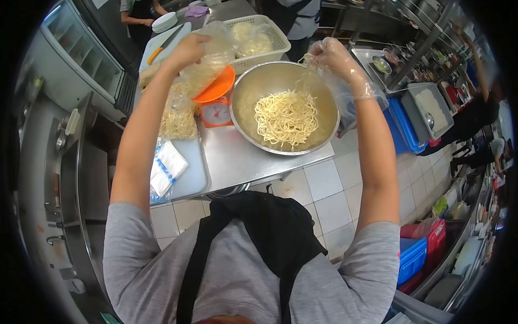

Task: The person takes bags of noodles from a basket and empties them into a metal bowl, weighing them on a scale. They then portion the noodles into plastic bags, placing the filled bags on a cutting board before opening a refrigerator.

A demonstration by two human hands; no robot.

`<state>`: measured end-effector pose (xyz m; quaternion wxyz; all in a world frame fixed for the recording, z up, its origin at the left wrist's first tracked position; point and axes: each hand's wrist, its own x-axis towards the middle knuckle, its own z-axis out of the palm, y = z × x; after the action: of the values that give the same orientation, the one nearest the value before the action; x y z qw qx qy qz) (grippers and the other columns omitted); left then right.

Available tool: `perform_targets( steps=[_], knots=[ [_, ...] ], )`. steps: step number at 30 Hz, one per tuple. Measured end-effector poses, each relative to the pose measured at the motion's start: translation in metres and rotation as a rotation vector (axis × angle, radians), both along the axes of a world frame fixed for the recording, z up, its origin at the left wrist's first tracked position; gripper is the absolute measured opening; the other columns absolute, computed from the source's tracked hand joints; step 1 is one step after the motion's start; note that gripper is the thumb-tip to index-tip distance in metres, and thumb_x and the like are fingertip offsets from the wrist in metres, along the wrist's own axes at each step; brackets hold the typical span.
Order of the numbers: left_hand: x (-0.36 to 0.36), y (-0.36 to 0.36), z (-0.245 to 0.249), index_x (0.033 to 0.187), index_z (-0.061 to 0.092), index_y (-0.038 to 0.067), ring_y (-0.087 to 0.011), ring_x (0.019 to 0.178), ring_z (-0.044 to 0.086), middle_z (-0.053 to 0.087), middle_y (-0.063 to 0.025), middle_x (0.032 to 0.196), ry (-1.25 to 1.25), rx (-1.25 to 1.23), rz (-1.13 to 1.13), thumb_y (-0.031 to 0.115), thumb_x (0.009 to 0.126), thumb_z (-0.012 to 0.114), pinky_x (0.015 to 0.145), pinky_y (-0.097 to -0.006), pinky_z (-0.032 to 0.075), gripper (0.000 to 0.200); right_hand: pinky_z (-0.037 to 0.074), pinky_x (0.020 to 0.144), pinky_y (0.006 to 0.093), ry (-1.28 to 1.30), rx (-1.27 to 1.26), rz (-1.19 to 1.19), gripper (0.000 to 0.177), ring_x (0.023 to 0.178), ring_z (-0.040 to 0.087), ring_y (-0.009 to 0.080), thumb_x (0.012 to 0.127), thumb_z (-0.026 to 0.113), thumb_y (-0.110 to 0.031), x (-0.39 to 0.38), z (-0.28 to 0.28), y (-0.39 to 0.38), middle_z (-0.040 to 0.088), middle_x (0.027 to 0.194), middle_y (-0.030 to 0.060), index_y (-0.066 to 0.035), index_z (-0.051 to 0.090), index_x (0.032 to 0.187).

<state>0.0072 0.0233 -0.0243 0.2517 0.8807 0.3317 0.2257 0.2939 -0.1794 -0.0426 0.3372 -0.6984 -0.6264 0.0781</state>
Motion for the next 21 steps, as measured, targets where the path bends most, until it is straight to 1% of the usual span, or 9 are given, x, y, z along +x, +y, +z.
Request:
perform_targets(
  steps=[2, 5, 6, 7, 8, 11, 13, 15, 21],
  knots=[
    [-0.008, 0.001, 0.030, 0.110, 0.056, -0.003, -0.0147, 0.053, 0.058, 0.063, -0.0126, 0.082, -0.052, -0.006, -0.022, 0.001, 0.067, 0.047, 0.051, -0.0276, 0.046, 0.044, 0.041, 0.053, 0.0294, 0.012, 0.026, 0.040, 0.017, 0.055, 0.050, 0.0121, 0.073, 0.066, -0.013, -0.002, 0.011, -0.007, 0.057, 0.060, 0.0078, 0.004, 0.062, 0.075],
    [-0.012, -0.005, 0.057, 0.116, 0.051, -0.003, -0.0092, 0.053, 0.053, 0.063, -0.0112, 0.089, -0.112, -0.152, -0.096, 0.002, 0.068, 0.048, 0.050, -0.0233, 0.044, 0.049, 0.039, 0.051, 0.0238, 0.050, -0.015, -0.139, 0.021, 0.056, 0.046, 0.0071, 0.079, 0.065, -0.018, -0.013, 0.035, -0.009, 0.053, 0.061, -0.0004, 0.003, 0.061, 0.078],
    [-0.012, -0.009, 0.060, 0.116, 0.051, -0.003, -0.0092, 0.053, 0.053, 0.063, -0.0112, 0.089, -0.110, -0.154, -0.099, 0.002, 0.068, 0.048, 0.050, -0.0233, 0.044, 0.049, 0.039, 0.049, 0.0237, 0.196, 0.052, -0.079, 0.021, 0.053, 0.046, 0.0071, 0.080, 0.064, -0.019, -0.012, 0.041, -0.004, 0.052, 0.058, -0.0005, 0.002, 0.062, 0.078],
    [-0.009, -0.017, 0.061, 0.122, 0.046, -0.001, -0.0063, 0.052, 0.048, 0.058, -0.0069, 0.103, -0.170, -0.226, -0.146, 0.001, 0.070, 0.048, 0.050, -0.0204, 0.042, 0.052, 0.038, 0.047, 0.0237, 0.340, 0.122, -0.017, 0.021, 0.050, 0.046, 0.0072, 0.081, 0.062, -0.020, -0.012, 0.046, -0.001, 0.051, 0.056, -0.0006, 0.001, 0.062, 0.078],
    [-0.003, -0.021, 0.064, 0.127, 0.042, 0.002, -0.0033, 0.052, 0.043, 0.052, -0.0027, 0.118, -0.238, -0.284, -0.195, 0.001, 0.072, 0.048, 0.050, -0.0176, 0.040, 0.055, 0.039, 0.050, 0.0203, 0.275, 0.084, -0.047, 0.024, 0.055, 0.045, 0.0061, 0.081, 0.063, -0.026, -0.006, 0.060, -0.003, 0.050, 0.060, -0.0017, -0.002, 0.063, 0.085],
    [0.023, -0.028, 0.048, 0.130, 0.037, 0.002, -0.0024, 0.052, 0.045, 0.048, -0.0052, 0.122, -0.170, -0.332, -0.269, -0.002, 0.072, 0.049, 0.050, -0.0155, 0.040, 0.059, 0.047, 0.059, 0.0237, 0.330, 0.291, 0.033, 0.029, 0.061, 0.052, 0.0091, 0.082, 0.060, -0.030, -0.004, 0.096, 0.001, 0.056, 0.068, 0.0024, -0.003, 0.065, 0.089],
    [0.041, -0.042, 0.036, 0.131, 0.034, 0.002, -0.0027, 0.053, 0.047, 0.044, -0.0091, 0.128, -0.142, -0.453, -0.285, -0.006, 0.071, 0.048, 0.049, -0.0153, 0.040, 0.062, 0.049, 0.064, 0.0237, 0.453, 0.273, 0.020, 0.021, 0.075, 0.060, 0.0135, 0.084, 0.059, -0.018, -0.027, 0.132, -0.010, 0.062, 0.085, 0.0085, 0.000, 0.060, 0.095],
    [0.055, -0.051, 0.019, 0.133, 0.030, 0.001, -0.0029, 0.053, 0.048, 0.039, -0.0104, 0.132, -0.153, -0.527, -0.334, -0.006, 0.071, 0.048, 0.049, -0.0156, 0.041, 0.064, 0.048, 0.067, 0.0241, 0.497, 0.391, 0.285, 0.022, 0.077, 0.060, 0.0132, 0.082, 0.061, -0.017, -0.025, 0.146, -0.008, 0.063, 0.084, 0.0076, 0.001, 0.060, 0.095],
    [0.072, -0.062, -0.006, 0.136, 0.018, -0.002, -0.0030, 0.053, 0.049, 0.023, -0.0128, 0.142, -0.199, -0.717, -0.460, -0.009, 0.070, 0.048, 0.049, -0.0150, 0.040, 0.072, 0.049, 0.066, 0.0241, 0.467, 0.334, 0.112, 0.024, 0.074, 0.061, 0.0158, 0.079, 0.063, -0.012, -0.056, 0.153, 0.001, 0.062, 0.084, 0.0100, 0.005, 0.058, 0.095]
  ],
)
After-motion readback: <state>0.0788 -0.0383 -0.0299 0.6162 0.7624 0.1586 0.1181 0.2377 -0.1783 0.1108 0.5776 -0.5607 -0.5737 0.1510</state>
